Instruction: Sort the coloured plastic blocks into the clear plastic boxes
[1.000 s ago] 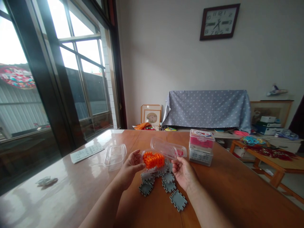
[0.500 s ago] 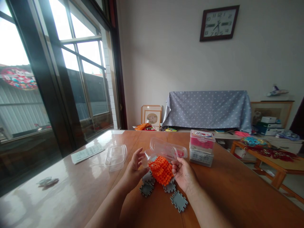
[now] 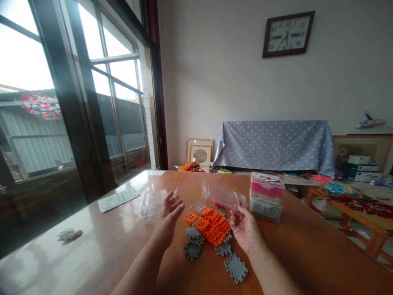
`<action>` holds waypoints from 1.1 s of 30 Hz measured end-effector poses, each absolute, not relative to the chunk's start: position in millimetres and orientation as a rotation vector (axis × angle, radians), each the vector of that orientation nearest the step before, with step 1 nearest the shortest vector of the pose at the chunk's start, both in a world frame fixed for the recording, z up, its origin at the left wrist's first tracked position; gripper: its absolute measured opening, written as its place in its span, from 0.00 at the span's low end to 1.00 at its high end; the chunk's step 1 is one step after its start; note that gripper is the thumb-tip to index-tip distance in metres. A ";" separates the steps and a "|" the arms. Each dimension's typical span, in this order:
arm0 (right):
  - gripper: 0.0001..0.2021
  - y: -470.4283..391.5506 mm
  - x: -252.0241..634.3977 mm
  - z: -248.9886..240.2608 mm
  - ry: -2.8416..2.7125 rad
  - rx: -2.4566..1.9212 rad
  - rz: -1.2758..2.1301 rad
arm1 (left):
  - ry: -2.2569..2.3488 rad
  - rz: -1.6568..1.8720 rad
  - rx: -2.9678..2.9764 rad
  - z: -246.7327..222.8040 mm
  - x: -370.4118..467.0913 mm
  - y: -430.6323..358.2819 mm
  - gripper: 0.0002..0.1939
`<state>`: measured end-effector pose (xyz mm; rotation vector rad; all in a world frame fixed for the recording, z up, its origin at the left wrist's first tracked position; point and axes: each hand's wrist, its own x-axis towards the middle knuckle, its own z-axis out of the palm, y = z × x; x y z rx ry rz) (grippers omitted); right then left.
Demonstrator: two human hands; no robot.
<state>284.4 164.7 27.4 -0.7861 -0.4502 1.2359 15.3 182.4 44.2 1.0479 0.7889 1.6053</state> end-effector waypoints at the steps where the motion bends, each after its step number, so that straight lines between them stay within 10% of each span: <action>1: 0.04 165.0 284.8 26.9 -0.448 -0.786 1.233 | 0.794 1.596 1.004 43.9 14.4 182.7 0.38; 33: 0.26 145.5 260.6 35.6 -0.872 -1.007 1.120 | 0.686 1.252 0.800 37.7 11.9 181.4 0.23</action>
